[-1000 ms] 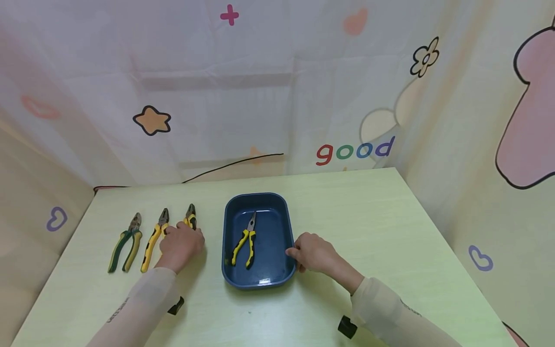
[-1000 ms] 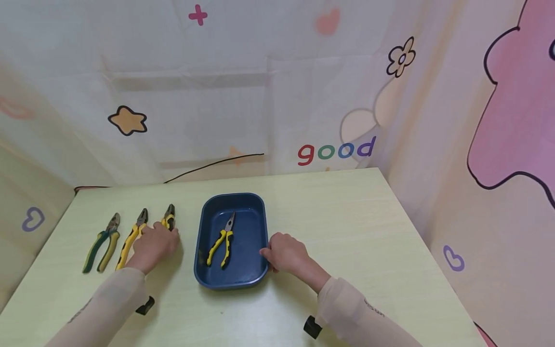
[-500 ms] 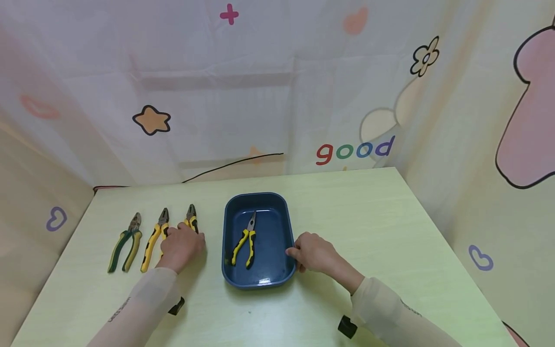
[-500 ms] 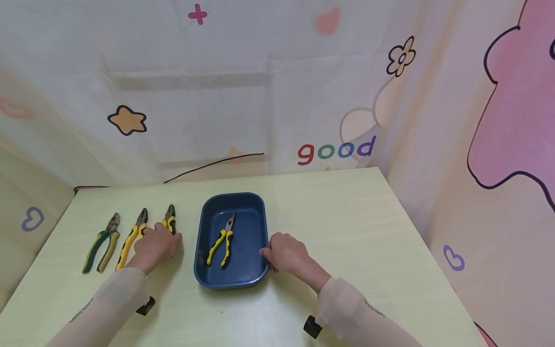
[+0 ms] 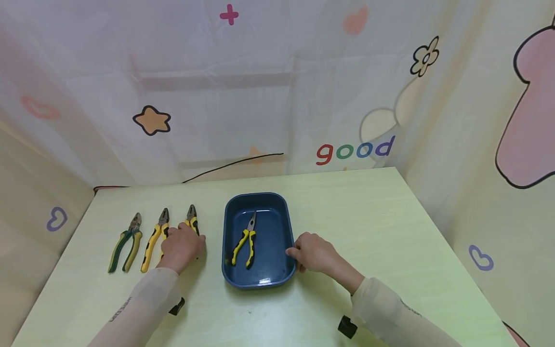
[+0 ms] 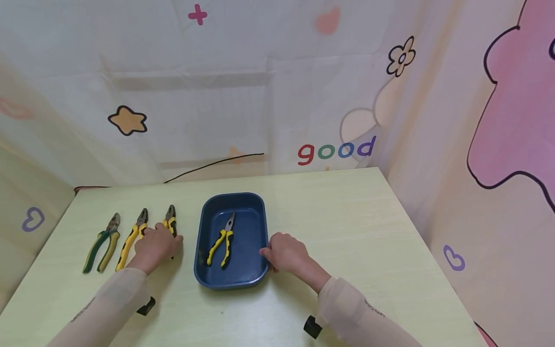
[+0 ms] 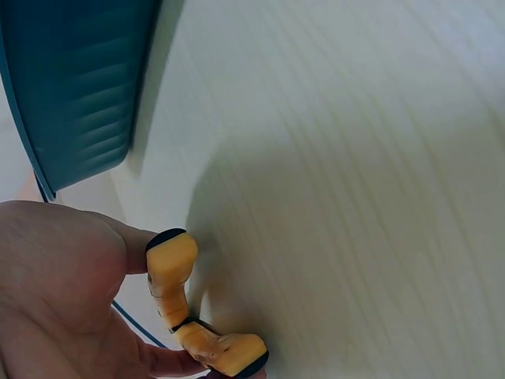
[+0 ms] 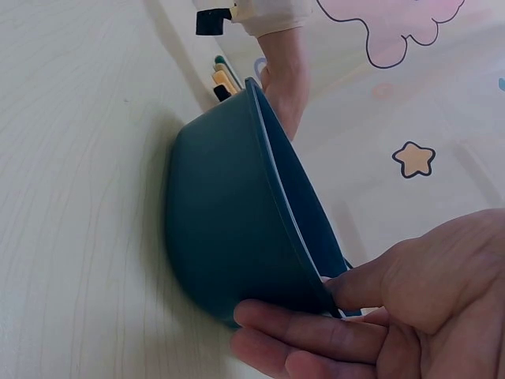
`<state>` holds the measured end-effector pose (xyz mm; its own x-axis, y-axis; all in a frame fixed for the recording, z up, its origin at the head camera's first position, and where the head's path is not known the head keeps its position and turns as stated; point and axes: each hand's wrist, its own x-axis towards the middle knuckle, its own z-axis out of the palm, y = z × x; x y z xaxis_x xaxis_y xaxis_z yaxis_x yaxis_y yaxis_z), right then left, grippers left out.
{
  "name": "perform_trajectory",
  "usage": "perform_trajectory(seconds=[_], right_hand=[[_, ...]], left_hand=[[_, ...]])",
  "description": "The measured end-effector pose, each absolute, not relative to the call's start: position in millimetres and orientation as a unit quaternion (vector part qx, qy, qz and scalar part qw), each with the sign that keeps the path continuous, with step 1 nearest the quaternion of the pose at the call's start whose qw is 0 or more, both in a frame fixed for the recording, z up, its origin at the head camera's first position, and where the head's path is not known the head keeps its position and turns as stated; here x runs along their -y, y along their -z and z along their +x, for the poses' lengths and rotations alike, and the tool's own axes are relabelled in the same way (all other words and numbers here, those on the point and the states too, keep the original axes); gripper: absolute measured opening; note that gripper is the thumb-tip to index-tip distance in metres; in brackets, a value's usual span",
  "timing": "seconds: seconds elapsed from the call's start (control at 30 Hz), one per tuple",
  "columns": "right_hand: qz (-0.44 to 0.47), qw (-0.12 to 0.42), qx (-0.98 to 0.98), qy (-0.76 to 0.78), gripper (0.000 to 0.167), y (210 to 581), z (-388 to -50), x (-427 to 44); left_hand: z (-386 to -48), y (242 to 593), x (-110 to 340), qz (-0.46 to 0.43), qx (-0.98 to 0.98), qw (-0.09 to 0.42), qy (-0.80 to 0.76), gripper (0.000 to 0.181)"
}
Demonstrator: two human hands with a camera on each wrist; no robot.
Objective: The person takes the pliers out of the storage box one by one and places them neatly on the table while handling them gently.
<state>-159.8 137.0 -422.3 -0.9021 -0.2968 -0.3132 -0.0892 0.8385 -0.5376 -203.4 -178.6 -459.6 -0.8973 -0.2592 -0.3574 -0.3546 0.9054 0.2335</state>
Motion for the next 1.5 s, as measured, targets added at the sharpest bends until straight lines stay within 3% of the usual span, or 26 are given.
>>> perform_trajectory(seconds=[1.5], right_hand=[[-0.111, 0.199, -0.937, 0.266, 0.033, 424.5, -161.1, -138.1]], left_hand=[[-197.6, 460.4, 184.2, -0.123, -0.974, 0.136, -0.133, 0.07]])
